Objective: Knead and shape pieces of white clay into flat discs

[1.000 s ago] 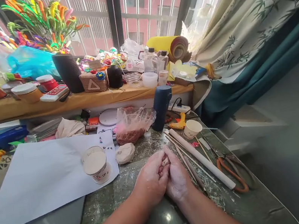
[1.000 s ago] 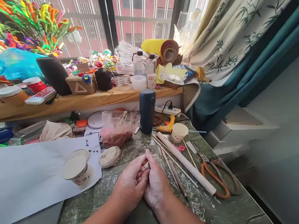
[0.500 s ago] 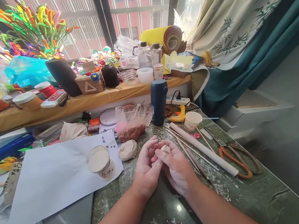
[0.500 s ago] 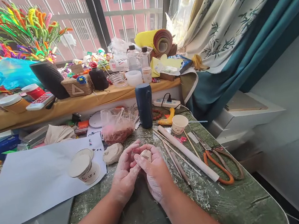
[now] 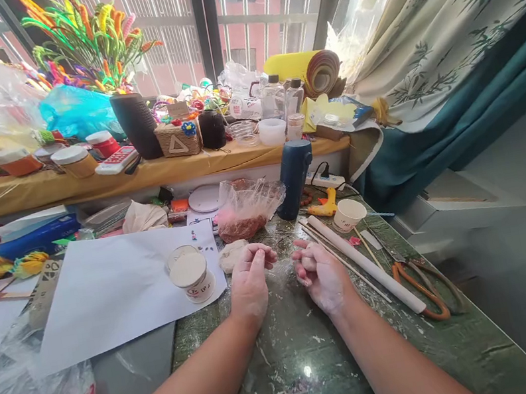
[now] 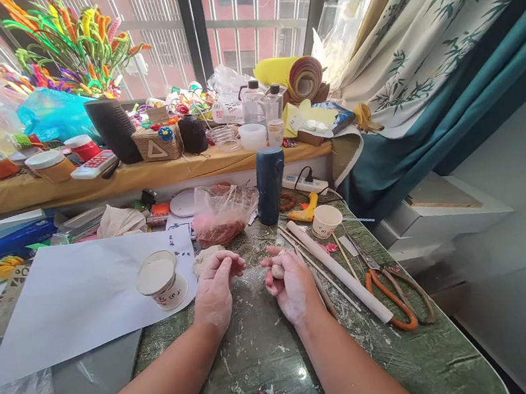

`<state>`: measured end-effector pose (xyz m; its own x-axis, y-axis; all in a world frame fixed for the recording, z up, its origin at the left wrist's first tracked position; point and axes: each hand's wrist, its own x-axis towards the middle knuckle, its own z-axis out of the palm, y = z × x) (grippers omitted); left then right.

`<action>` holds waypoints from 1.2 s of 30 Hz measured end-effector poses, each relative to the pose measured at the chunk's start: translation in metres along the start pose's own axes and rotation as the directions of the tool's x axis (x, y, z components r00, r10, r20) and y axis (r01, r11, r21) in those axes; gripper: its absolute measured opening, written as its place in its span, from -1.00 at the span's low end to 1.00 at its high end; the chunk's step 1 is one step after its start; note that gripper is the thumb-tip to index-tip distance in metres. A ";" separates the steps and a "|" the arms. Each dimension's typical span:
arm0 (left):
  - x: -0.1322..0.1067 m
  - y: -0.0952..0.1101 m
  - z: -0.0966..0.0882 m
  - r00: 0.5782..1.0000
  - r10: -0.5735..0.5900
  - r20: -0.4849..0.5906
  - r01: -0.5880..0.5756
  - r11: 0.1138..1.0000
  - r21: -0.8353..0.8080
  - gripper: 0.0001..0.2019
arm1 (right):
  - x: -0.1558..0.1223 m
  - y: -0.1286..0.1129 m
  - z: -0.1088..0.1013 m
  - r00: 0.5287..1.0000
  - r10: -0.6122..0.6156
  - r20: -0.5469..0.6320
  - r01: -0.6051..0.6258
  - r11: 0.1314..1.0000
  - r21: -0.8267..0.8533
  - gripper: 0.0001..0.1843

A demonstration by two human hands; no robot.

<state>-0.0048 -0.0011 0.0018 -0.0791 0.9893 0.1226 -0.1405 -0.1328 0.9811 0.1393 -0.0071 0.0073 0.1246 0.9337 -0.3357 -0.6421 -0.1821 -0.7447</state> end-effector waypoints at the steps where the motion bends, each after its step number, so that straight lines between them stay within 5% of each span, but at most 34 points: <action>1: 0.000 0.003 0.000 0.997 0.077 0.012 -0.078 0.994 0.078 -0.77 | 0.000 -0.001 0.001 1.000 0.007 -0.001 -0.007 1.000 0.012 -0.72; 3: -0.001 0.010 0.001 0.960 0.252 0.122 -0.276 0.922 0.271 -0.80 | -0.001 -0.002 0.004 0.998 0.038 0.051 -0.042 0.997 0.063 -0.75; 4: -0.001 0.015 0.001 0.916 0.305 0.259 -0.387 0.842 0.375 -0.74 | -0.003 -0.003 0.007 0.992 0.067 0.110 -0.078 0.993 0.094 -0.78; 5: -0.001 0.019 0.002 0.851 0.294 0.436 -0.486 0.756 0.439 -0.62 | -0.006 -0.004 0.009 0.977 0.103 0.186 -0.127 0.985 0.120 -0.79; 7: -0.002 0.027 0.004 0.757 0.244 0.606 -0.604 0.615 0.507 -0.48 | -0.014 -0.008 0.014 0.923 0.185 0.338 -0.243 0.961 0.135 -0.68; 10: -0.004 0.032 0.003 0.745 0.229 0.626 -0.632 0.543 0.553 -0.51 | -0.029 -0.010 0.017 0.839 0.283 0.465 -0.359 0.930 0.082 -0.40; 14: 0.000 0.030 -0.008 0.800 0.320 0.508 -0.578 0.639 0.507 -0.62 | -0.042 0.001 0.016 0.774 0.325 0.543 -0.384 0.923 -0.005 -0.27; 18: 0.002 0.032 -0.017 0.877 0.320 0.359 -0.466 0.750 0.470 -0.44 | -0.039 0.017 0.020 0.846 0.276 0.456 -0.274 0.959 -0.071 -0.46; 21: 0.000 0.033 -0.017 0.880 0.317 0.353 -0.453 0.782 0.428 -0.49 | -0.034 0.017 0.019 0.895 0.245 0.373 -0.258 0.966 -0.018 -0.47; 25: -0.004 0.027 -0.013 0.796 0.339 0.501 -0.590 0.617 0.520 -0.55 | -0.037 0.014 0.016 0.875 0.298 0.382 -0.337 0.941 0.037 -0.55; 29: -0.007 0.018 -0.004 0.722 0.222 0.656 -0.679 0.411 0.608 -0.61 | -0.034 0.017 0.011 0.950 0.256 0.179 -0.282 0.949 0.139 -0.66; 33: -0.011 0.016 -0.002 0.605 0.198 0.771 -0.775 0.366 0.515 -0.61 | -0.014 0.017 -0.005 0.971 0.238 0.031 -0.240 0.950 0.198 -0.64; 36: -0.010 0.020 -0.005 0.564 0.253 0.786 -0.811 0.346 0.472 -0.65 | 0.000 0.017 -0.020 0.985 0.175 0.010 -0.173 0.964 0.201 -0.76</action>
<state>-0.0121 -0.0146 0.0198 0.6954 0.5723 0.4346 0.4810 -0.8200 0.3102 0.1434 -0.0160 -0.0167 0.0031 0.8905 -0.4550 -0.7929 -0.2751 -0.5437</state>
